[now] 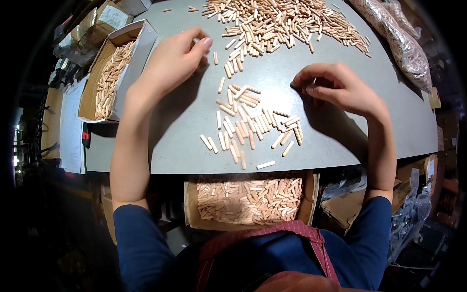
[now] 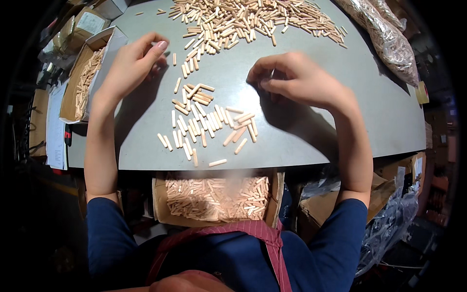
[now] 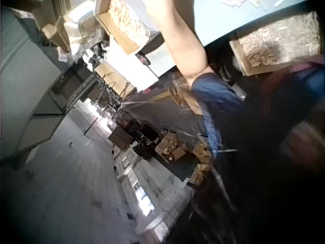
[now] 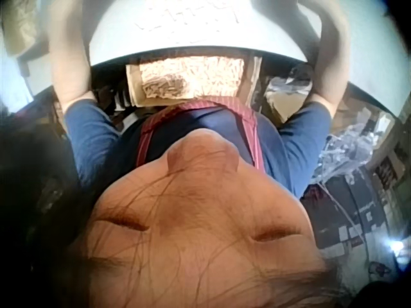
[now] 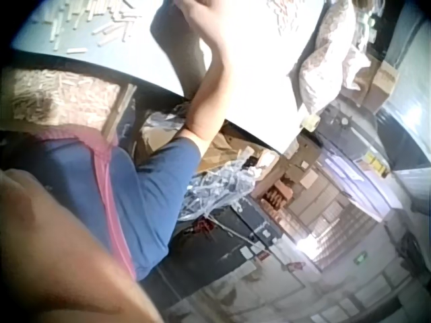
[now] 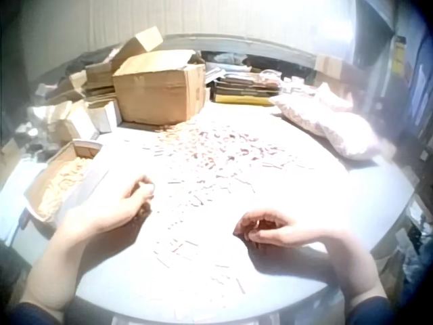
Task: The person sorts small wooden dowels on a table by hand, picking them up and placing them into a cardboard box below. The person repeatedly gathers dowels from the table surface and transfers them into the box, maintaining a steady workflow throughout the clip.
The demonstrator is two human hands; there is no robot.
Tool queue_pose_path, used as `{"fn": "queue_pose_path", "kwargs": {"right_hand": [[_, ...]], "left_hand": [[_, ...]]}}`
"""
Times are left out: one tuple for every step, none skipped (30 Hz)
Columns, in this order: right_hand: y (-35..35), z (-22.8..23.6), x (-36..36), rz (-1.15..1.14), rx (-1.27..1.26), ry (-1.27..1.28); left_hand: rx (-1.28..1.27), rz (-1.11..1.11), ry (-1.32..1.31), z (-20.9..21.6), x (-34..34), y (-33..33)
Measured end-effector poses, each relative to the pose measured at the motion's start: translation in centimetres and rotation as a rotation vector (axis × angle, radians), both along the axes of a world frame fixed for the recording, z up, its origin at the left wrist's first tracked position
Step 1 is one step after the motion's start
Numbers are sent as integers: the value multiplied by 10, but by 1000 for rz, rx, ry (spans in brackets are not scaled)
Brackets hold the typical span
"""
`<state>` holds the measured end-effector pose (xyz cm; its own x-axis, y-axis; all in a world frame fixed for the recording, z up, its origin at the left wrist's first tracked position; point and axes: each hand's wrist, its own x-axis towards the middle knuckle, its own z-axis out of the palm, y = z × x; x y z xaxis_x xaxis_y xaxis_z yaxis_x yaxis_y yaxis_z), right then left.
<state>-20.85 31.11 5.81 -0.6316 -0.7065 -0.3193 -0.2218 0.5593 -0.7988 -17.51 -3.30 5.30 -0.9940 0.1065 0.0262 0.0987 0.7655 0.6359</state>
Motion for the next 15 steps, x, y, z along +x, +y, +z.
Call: {"fn": "queue_pose_path", "kwargs": {"right_hand": [[-1,-9,3,27,-128,18],[-3,-8,5,58,-109,-30],[-5,-5,9,89,-88,-77],[-8,-1,12,120,-67,-124],[-10,1,16,151,-45,-170],[-12,1,20,174,-55,-183],[-14,0,21,228,-57,-199],[-15,-1,23,282,-60,-216],[-18,-2,26,377,-87,-167],[-20,4,29,425,-36,-249],[-22,3,30,533,-93,-248],[-21,-2,32,628,-147,-246],[-20,-6,31,688,-175,-230],[-18,-9,31,622,-195,-250],[-16,-11,31,562,-219,-270]], "left_hand": [[69,24,-105,2,0,-4],[65,-4,-241,7,0,-7],[64,-32,-377,13,1,-11],[64,-60,-513,18,2,-15],[69,-101,-597,21,4,-14],[67,-191,-696,26,6,-12],[66,-281,-793,30,8,-9],[65,-371,-891,33,11,-6],[82,-521,-935,29,16,-6],[123,-643,-1002,23,19,-1],[138,-797,-998,16,24,5],[150,-966,-989,11,26,13],[137,-1136,-889,12,25,19],[123,-1303,-782,13,24,22],[206,-1301,-777,11,24,16]]}}
